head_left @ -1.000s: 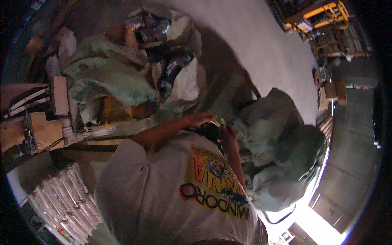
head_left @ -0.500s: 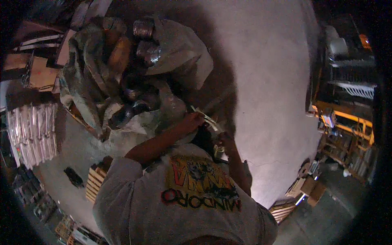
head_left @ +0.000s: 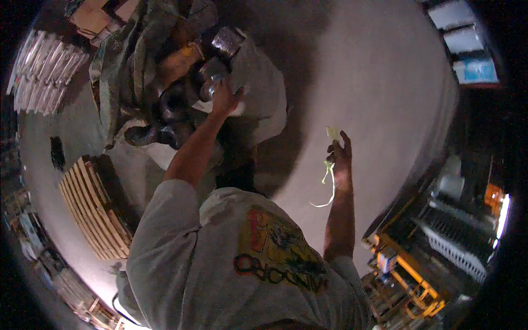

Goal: The person places several rolls of wire into a green sack, ties the sack closed, and then secures a bundle of bubble-wrapped items with a yellow strap. The person then ties the green sack shut again.

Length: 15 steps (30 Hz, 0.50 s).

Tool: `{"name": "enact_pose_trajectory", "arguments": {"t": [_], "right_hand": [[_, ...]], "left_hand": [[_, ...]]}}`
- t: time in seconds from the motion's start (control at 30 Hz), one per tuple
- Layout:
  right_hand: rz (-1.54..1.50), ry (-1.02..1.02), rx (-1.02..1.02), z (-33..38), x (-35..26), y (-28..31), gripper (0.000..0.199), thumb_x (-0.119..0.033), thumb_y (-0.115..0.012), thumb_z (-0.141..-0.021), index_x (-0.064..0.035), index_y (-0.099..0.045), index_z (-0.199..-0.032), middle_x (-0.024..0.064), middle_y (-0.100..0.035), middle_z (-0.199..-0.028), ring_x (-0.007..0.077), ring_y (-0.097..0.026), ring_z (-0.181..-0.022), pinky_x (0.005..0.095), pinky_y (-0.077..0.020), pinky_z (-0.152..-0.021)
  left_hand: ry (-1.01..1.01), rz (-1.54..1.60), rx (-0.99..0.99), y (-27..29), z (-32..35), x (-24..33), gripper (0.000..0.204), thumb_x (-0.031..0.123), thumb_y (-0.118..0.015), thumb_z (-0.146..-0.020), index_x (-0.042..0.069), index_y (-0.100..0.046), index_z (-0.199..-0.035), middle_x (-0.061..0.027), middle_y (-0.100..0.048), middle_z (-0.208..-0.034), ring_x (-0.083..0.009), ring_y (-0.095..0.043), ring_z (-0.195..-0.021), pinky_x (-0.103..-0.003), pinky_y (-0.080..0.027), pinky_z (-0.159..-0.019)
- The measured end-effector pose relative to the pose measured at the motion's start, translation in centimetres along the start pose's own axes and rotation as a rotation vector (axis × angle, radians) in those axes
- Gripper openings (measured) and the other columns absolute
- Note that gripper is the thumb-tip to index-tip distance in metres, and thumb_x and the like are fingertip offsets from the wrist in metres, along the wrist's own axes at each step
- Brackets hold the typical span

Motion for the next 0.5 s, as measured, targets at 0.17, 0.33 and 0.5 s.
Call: {"name": "enact_pose_trajectory", "arguments": {"t": [0.17, 0.33, 0.5], "right_hand": [[0.149, -0.018, -0.258, -5.7, -0.7, -4.8, 0.062, -0.021, -0.058, -0.095, -0.0145, -0.029, -0.149, 0.0029, -0.055, -0.083, 0.0080, -0.046, -0.061, 0.0244, -0.0421, -0.057], [0.380, -0.290, -0.539, -16.5, -0.3, -8.2, 0.035, -0.023, -0.058, -0.094, -0.0077, -0.058, -0.125, 0.0025, -0.056, -0.087, 0.0102, -0.043, -0.057, 0.0282, -0.0430, -0.055], [0.597, 0.035, -0.656, -32.5, -7.5, -21.0, 0.049, -0.046, -0.068, -0.086, -0.0034, -0.065, -0.109, 0.0042, -0.066, -0.093, 0.0207, -0.061, -0.080, 0.0397, -0.0498, -0.071]], "left_hand": [[0.124, -0.190, -0.352, -6.2, -8.9, -4.5, 0.057, 0.036, -0.062, -0.085, 0.003, -0.047, -0.130, -0.0251, -0.055, -0.124, -0.0412, -0.055, -0.113, -0.050, -0.047, -0.091], [0.016, -0.180, -0.537, -10.1, -6.5, -3.9, 0.040, 0.030, -0.055, -0.089, 0.007, -0.058, -0.121, -0.0234, -0.064, -0.112, -0.0407, -0.064, -0.101, -0.051, -0.051, -0.084], [0.506, 0.332, -0.205, -7.9, -1.5, 3.5, 0.043, 0.033, -0.055, -0.092, 0.011, -0.053, -0.130, -0.0212, -0.067, -0.106, -0.0414, -0.065, -0.094, -0.049, -0.052, -0.080]]}}
Point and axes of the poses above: each hand's wrist, its own z-axis away from the middle knuckle, its own y-axis out of the back of the hand, x = y × z, the point moved 2 cm from there along -z, towards the middle knuckle
